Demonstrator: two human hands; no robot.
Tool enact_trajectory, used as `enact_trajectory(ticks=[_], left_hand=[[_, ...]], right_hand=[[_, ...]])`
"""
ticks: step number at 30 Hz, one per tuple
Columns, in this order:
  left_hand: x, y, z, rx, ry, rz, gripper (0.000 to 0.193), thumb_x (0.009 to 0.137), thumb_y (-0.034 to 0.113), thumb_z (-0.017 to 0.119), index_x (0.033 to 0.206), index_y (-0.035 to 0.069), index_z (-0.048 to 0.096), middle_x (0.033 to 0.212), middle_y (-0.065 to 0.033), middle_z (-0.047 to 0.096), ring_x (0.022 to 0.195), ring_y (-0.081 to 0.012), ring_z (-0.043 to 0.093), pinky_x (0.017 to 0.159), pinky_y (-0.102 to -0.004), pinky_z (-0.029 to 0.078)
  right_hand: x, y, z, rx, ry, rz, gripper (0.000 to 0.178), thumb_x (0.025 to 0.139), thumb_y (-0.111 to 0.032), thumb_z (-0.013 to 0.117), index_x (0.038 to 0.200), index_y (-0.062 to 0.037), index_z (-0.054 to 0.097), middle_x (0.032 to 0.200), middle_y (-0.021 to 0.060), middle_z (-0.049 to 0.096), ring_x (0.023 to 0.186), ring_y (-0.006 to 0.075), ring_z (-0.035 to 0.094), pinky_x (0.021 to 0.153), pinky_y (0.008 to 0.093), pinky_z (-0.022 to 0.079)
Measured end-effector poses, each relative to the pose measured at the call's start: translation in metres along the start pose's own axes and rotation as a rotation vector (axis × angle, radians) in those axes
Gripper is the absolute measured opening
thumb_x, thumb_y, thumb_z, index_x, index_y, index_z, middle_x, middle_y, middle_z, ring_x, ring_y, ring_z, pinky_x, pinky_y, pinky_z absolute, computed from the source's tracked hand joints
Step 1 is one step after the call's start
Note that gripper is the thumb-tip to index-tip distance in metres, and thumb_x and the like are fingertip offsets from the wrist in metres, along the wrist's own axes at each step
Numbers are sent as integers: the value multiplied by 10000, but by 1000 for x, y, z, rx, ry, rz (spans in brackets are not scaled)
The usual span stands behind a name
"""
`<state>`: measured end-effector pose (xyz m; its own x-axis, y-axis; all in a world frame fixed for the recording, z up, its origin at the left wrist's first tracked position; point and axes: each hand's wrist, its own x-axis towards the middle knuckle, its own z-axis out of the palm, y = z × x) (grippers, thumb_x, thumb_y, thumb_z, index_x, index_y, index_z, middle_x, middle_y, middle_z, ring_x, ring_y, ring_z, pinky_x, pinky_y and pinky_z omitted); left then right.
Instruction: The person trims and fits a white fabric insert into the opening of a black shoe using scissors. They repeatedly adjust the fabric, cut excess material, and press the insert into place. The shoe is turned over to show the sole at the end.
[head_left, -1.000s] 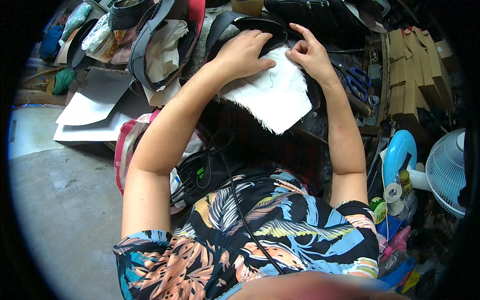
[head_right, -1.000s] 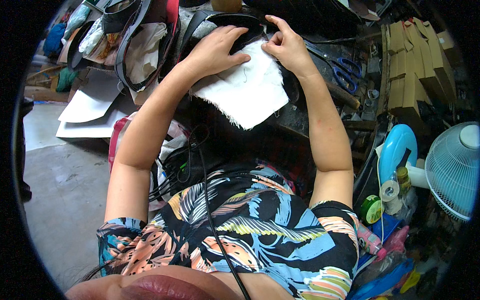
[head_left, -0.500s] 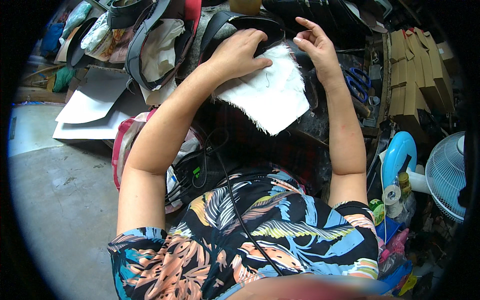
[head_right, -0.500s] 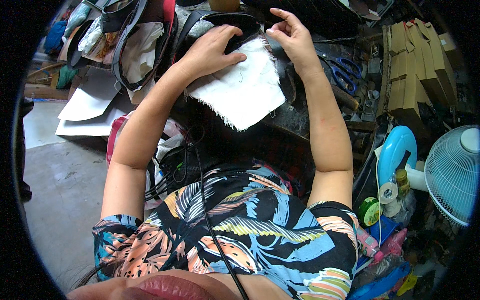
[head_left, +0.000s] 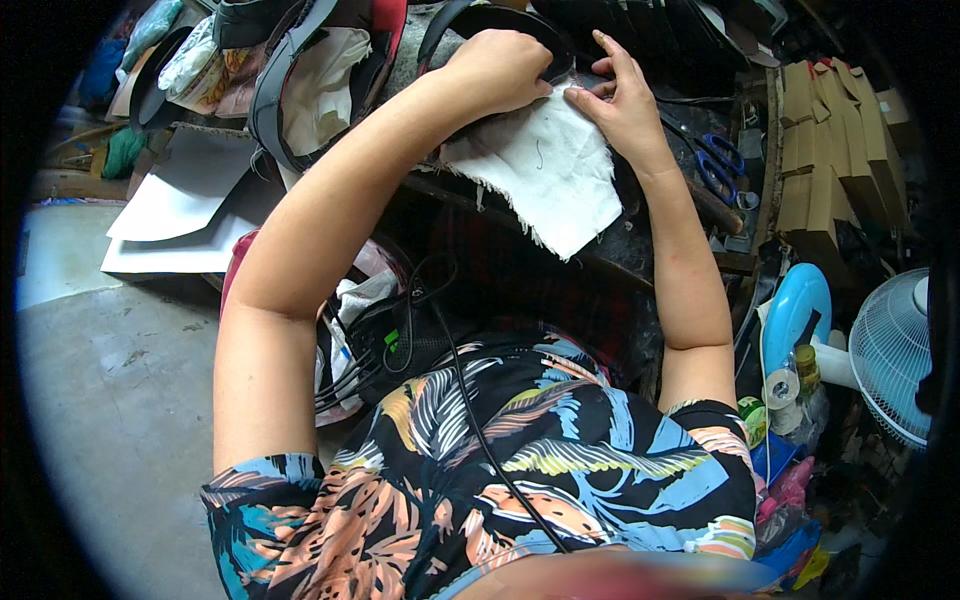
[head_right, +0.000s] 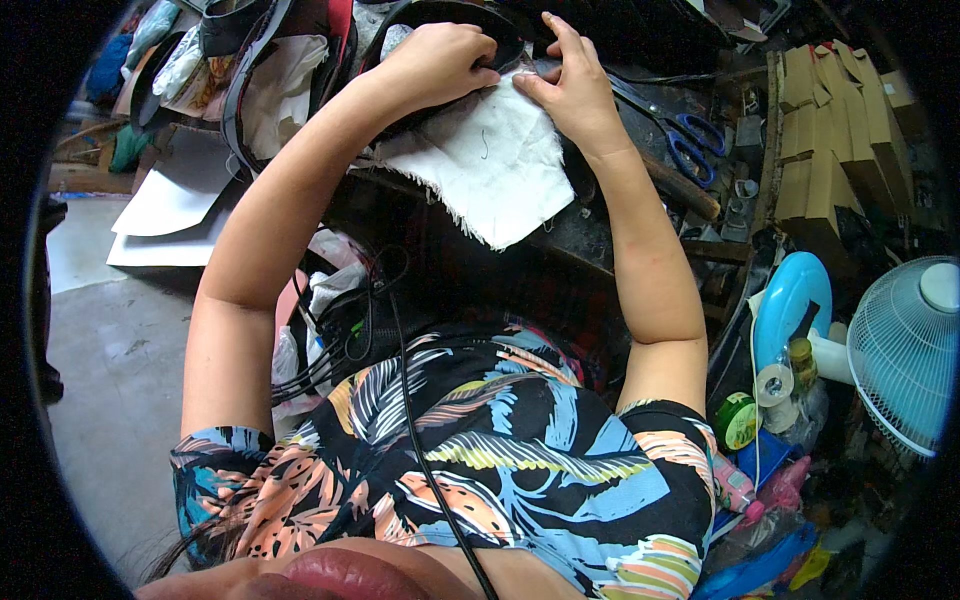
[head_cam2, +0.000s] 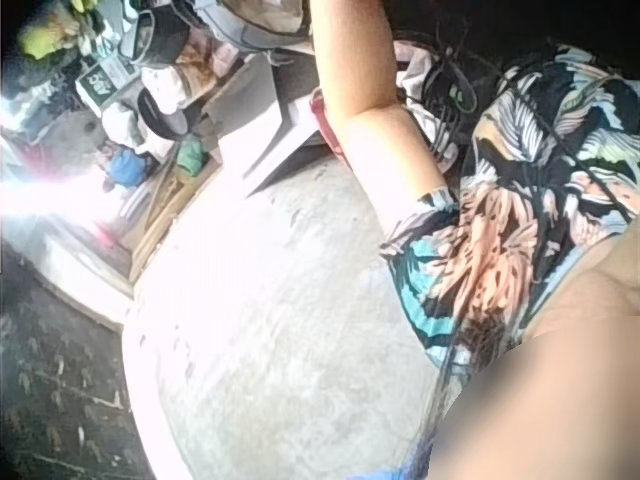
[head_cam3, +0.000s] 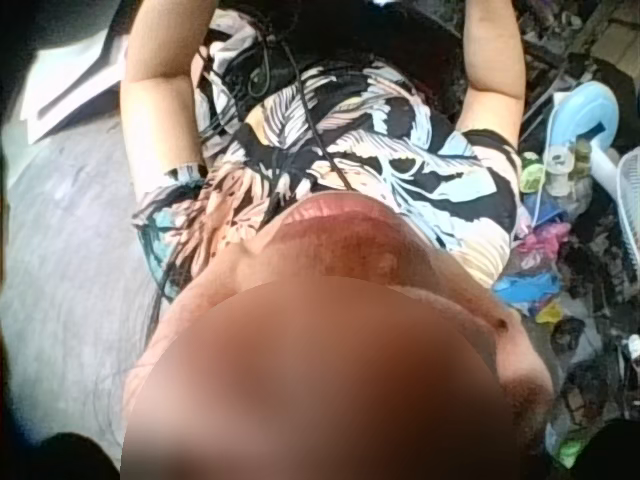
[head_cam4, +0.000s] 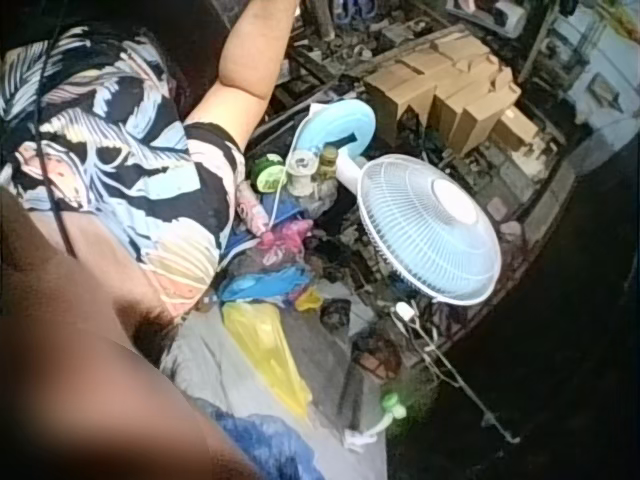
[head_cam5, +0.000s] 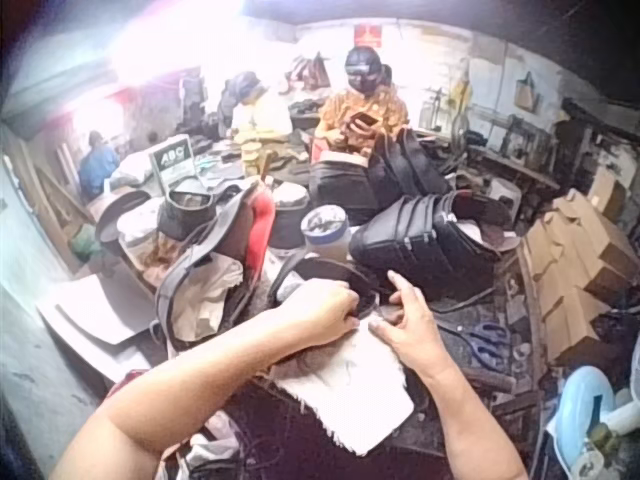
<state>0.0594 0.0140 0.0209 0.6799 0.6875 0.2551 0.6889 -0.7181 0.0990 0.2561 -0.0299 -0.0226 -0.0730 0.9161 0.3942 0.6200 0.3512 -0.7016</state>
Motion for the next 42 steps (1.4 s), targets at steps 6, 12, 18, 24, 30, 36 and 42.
enact_trajectory(ticks=[6,12,18,24,30,36,42], left_hand=[[15,8,7,145,-7,-36,167,806,242,723,851,82,741,845,-133,708,852,-323,697,773,-434,552],[11,-2,8,77,63,-92,143,802,226,717,846,92,742,816,-134,709,822,-326,698,752,-440,554],[12,-2,9,67,74,-86,135,776,205,707,829,92,758,854,-139,722,825,-323,714,752,-426,572],[11,0,12,88,130,-56,136,763,182,685,814,77,756,846,-142,722,799,-332,714,736,-427,573],[9,5,10,56,96,-99,176,760,224,692,852,90,758,854,-130,719,812,-315,711,745,-416,568],[2,6,5,76,33,-97,304,744,346,762,948,120,763,881,-88,705,808,-275,702,756,-394,560],[-3,6,7,41,65,-110,388,716,407,806,968,116,757,947,-78,691,854,-267,697,787,-379,556]], right_hand=[[1,3,-4,68,-118,39,781,830,-217,789,1496,-111,395,845,80,669,727,143,640,671,280,534],[4,1,-4,133,-116,78,753,862,-205,759,1504,-96,379,798,54,650,696,105,602,634,240,491],[0,-5,2,-39,-102,19,775,856,-157,743,1517,-78,347,777,33,635,652,81,561,584,218,454],[10,1,-4,291,-151,170,795,835,-90,695,1530,-82,311,754,31,623,616,77,543,550,225,460],[13,-2,-3,317,-170,270,785,858,-72,676,1535,-44,280,739,5,598,595,46,506,509,194,417],[11,-1,2,159,-186,141,813,835,-16,667,1545,-64,272,709,-8,559,617,62,508,546,216,408],[15,2,-3,296,-204,220,836,811,2,654,1547,-68,266,719,10,578,640,78,535,586,233,436]])
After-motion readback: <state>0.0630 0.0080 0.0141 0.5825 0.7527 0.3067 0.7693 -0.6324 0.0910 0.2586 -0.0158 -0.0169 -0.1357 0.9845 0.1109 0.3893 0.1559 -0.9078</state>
